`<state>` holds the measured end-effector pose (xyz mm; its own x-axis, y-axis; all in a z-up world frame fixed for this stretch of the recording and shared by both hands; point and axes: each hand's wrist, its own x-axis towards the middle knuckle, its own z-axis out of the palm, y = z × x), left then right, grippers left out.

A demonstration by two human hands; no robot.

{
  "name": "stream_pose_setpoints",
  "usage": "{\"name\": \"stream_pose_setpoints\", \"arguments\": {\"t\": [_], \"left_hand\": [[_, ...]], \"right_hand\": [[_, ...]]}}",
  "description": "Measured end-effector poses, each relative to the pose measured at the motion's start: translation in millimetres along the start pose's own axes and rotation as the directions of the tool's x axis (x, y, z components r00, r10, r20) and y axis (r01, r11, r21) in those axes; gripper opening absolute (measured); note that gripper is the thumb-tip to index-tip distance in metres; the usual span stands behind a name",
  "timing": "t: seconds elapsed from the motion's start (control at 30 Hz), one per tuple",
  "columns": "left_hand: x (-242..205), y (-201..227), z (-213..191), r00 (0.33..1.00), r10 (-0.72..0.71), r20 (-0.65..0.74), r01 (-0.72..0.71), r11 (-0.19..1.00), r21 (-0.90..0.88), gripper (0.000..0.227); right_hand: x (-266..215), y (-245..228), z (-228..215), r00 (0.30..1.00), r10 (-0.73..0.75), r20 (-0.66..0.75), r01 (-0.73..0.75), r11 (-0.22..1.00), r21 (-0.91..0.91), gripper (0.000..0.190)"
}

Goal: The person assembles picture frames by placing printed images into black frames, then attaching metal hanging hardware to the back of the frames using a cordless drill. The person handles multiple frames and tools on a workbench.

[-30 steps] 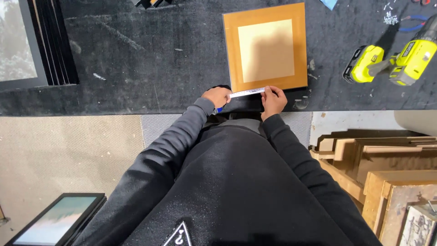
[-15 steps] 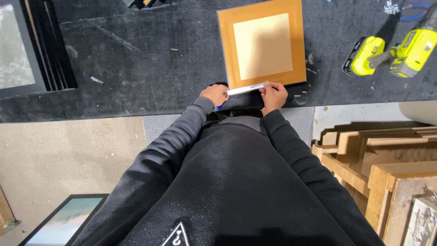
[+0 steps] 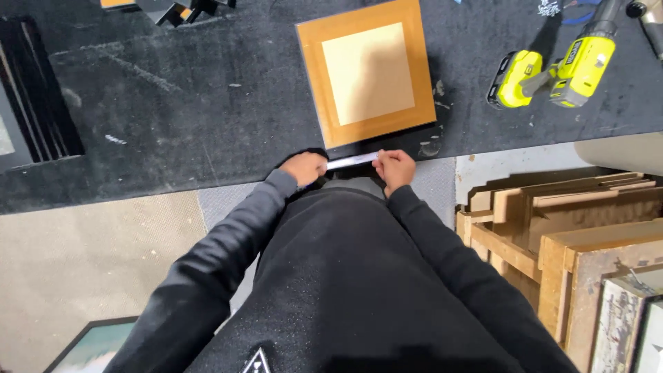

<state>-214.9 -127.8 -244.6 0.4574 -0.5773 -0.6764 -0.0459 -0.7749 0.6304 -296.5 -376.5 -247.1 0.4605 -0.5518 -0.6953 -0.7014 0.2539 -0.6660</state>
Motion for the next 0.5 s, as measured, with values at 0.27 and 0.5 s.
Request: {"name": "stream_pose_setpoints", "arguments": {"t": [0.27,0.5], "left_hand": [[-33,57,-19,0.993,0.118,0.008,-0.116,0.983,-0.139,0.041],[15,80,1,0.968,0.226,-0.109,-0.234,0.970,-0.060,0.035]], "right_hand": [[-14,-54,-89,0.977,-0.069,0.202,0.097,0.987,-0.127,0.022],[111,-35,-191,0.970,-0.056,-0.237,0.145,0.915,0.377,0.011]]}}
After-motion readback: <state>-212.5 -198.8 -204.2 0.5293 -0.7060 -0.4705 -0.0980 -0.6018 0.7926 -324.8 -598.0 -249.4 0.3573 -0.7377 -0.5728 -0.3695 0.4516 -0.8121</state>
